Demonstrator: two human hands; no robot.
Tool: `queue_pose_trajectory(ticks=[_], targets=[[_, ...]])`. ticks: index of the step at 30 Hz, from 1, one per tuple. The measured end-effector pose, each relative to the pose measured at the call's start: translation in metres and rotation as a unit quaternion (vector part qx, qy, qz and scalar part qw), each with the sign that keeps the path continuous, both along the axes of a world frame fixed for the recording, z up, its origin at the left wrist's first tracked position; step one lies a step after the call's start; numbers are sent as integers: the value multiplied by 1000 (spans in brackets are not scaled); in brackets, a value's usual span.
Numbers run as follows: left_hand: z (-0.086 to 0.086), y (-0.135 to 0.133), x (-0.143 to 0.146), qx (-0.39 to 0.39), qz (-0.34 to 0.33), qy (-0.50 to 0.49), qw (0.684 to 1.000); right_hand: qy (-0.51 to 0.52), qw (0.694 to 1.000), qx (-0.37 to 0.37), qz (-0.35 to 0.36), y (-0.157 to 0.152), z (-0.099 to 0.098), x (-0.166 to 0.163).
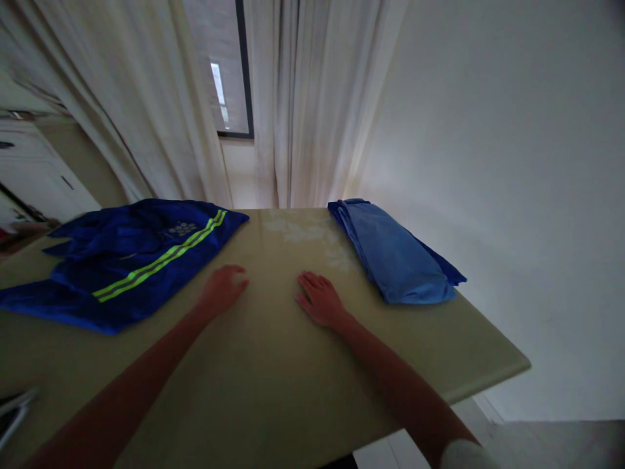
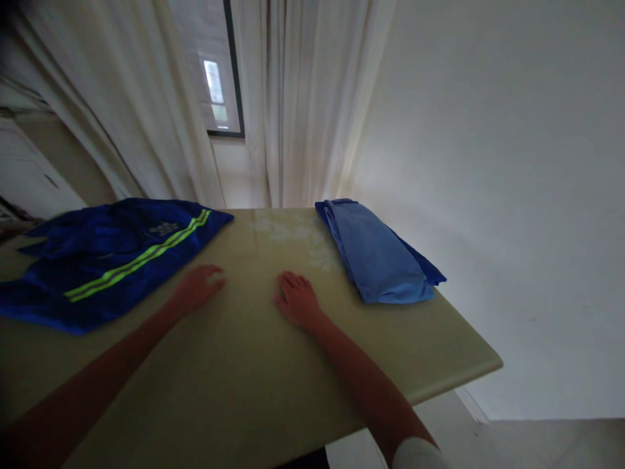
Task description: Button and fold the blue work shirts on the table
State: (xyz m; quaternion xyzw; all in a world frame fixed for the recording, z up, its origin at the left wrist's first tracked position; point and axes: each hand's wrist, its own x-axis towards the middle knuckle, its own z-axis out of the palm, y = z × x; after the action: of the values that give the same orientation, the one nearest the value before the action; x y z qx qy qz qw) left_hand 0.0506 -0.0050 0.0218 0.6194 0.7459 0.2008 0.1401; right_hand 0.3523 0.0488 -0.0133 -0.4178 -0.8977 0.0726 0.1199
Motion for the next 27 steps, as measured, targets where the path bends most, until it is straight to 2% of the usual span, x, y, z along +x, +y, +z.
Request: queue_pose_trajectory(ticks=[2, 3, 4, 6, 7, 9, 12, 15, 17, 18, 20, 22, 24, 25, 27], targets=[[3, -20, -74, 33, 111, 136, 984, 37, 999, -25, -4, -8, -12, 4], [3, -29, -101, 20, 145, 163, 976, 48, 998, -34, -3, -8, -12, 5], [3, -37, -120, 3, 167, 166, 972, 55, 998, -39, -4, -6, -10, 6], [2, -49, -132, -30, 178, 157, 971, 61, 997, -41, -8, -1, -5, 7], [2, -52, -125, -46, 177, 155, 971, 62, 997, -40, -10, 0, -3, 6], [3, -58, -93, -71, 154, 173, 970, 64, 997, -36, -13, 2, -2, 4], [8, -70, -18, -65, 5, 209, 976, 96, 994, -38, -24, 4, -2, 5], [15, -93, 49, -59, -145, 137, 978, 185, 976, -51, -104, 2, 1, 12], [20, -109, 67, -21, -206, 67, 976, 226, 957, -66, -172, -8, 6, 21], [23, -115, 66, 11, -212, 48, 976, 232, 952, -65, -189, -17, 10, 26], [26, -124, 49, 78, -163, 55, 982, 223, 960, -40, -167, -46, 16, 35], [22, -130, 22, 103, -58, 97, 988, 197, 976, -7, -93, -86, 22, 42], [12, -137, -1, 62, 34, 131, 989, 148, 989, -15, -2, -132, 23, 45], [5, -143, -8, 33, 57, 142, 988, 117, 992, -32, 42, -153, 23, 45], [-9, -158, -12, -4, 55, 159, 986, 58, 990, -65, 110, -190, 19, 47]])
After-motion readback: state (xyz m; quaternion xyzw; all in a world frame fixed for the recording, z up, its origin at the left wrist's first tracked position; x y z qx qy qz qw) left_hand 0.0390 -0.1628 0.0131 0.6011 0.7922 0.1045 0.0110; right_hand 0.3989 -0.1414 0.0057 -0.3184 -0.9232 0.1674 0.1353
